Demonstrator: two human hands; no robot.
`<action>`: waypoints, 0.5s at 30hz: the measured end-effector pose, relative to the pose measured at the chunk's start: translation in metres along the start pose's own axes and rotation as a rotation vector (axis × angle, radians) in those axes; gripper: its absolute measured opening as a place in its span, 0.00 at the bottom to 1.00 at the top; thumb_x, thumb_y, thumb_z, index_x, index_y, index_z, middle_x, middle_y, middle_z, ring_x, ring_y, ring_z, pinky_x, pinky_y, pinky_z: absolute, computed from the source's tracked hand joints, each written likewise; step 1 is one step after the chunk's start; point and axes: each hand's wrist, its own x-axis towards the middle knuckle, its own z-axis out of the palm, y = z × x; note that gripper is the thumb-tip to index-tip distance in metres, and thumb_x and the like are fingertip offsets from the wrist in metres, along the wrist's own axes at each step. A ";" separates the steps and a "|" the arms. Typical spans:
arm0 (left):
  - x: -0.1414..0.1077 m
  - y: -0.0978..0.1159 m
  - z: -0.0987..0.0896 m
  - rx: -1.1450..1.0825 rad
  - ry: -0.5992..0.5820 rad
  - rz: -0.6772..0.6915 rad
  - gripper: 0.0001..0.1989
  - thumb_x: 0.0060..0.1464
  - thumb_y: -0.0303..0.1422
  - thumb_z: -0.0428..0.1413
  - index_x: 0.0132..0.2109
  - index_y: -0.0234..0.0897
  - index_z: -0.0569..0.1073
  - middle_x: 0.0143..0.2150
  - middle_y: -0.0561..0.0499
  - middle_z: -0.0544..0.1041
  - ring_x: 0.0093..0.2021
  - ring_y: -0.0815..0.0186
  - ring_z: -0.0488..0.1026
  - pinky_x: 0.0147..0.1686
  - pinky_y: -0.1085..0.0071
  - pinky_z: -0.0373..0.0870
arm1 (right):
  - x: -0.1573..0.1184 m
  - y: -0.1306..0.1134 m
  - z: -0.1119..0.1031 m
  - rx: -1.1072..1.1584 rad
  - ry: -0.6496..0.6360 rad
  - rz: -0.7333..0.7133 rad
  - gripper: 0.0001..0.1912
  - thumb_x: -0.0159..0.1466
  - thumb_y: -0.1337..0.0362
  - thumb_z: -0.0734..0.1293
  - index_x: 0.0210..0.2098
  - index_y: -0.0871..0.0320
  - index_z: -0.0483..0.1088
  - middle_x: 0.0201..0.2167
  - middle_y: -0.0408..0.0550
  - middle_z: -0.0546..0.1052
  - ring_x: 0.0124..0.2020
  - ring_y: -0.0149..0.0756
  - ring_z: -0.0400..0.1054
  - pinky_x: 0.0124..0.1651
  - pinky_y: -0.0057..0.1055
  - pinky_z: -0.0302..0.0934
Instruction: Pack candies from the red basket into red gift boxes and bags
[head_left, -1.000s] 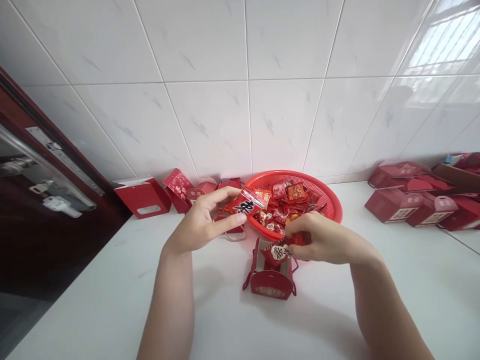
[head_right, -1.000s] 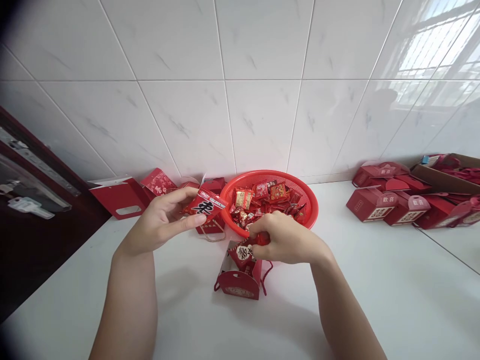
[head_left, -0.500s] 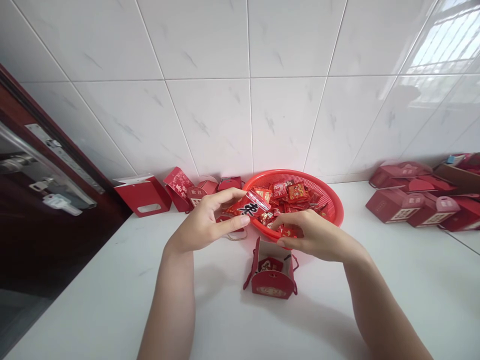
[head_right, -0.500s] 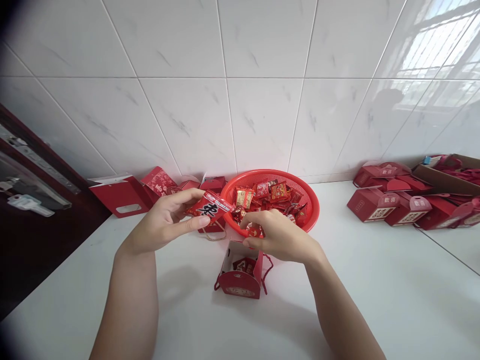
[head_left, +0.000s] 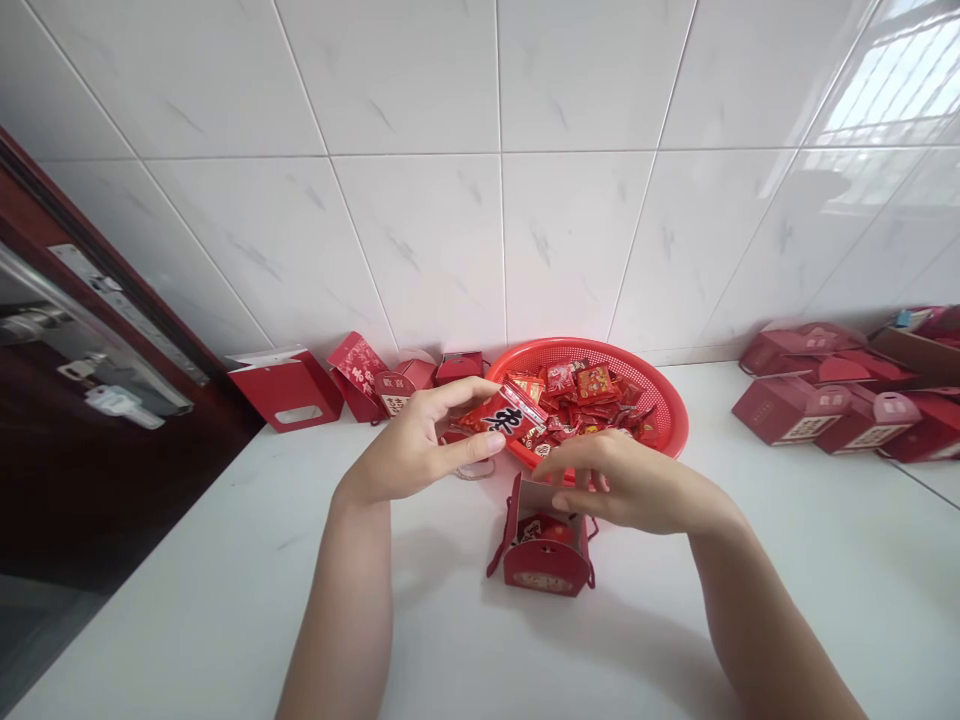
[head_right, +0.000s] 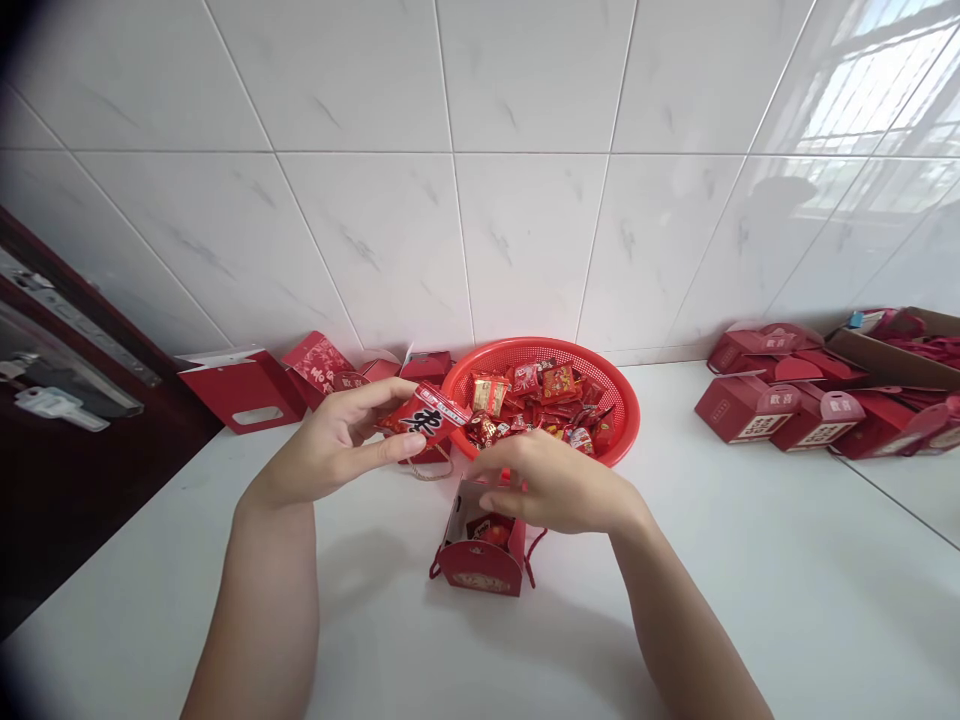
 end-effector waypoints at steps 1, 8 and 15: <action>0.000 0.000 0.001 -0.011 -0.004 -0.007 0.16 0.60 0.37 0.63 0.53 0.39 0.77 0.48 0.50 0.80 0.48 0.61 0.77 0.49 0.69 0.75 | -0.001 0.001 -0.001 0.011 0.078 0.014 0.08 0.67 0.66 0.66 0.43 0.55 0.78 0.35 0.44 0.80 0.32 0.32 0.71 0.33 0.28 0.62; 0.006 -0.004 0.014 -0.034 -0.089 -0.115 0.24 0.56 0.38 0.65 0.59 0.39 0.76 0.54 0.44 0.79 0.57 0.51 0.75 0.53 0.59 0.76 | -0.004 -0.001 -0.004 0.218 0.472 -0.026 0.13 0.65 0.53 0.71 0.38 0.57 0.75 0.32 0.45 0.76 0.30 0.31 0.68 0.31 0.28 0.64; 0.010 -0.002 0.026 -0.060 -0.140 -0.134 0.29 0.57 0.43 0.65 0.63 0.45 0.71 0.65 0.45 0.73 0.66 0.48 0.68 0.56 0.57 0.74 | 0.002 -0.005 0.000 0.306 0.588 -0.106 0.15 0.66 0.54 0.70 0.29 0.57 0.70 0.26 0.43 0.72 0.28 0.32 0.67 0.30 0.30 0.66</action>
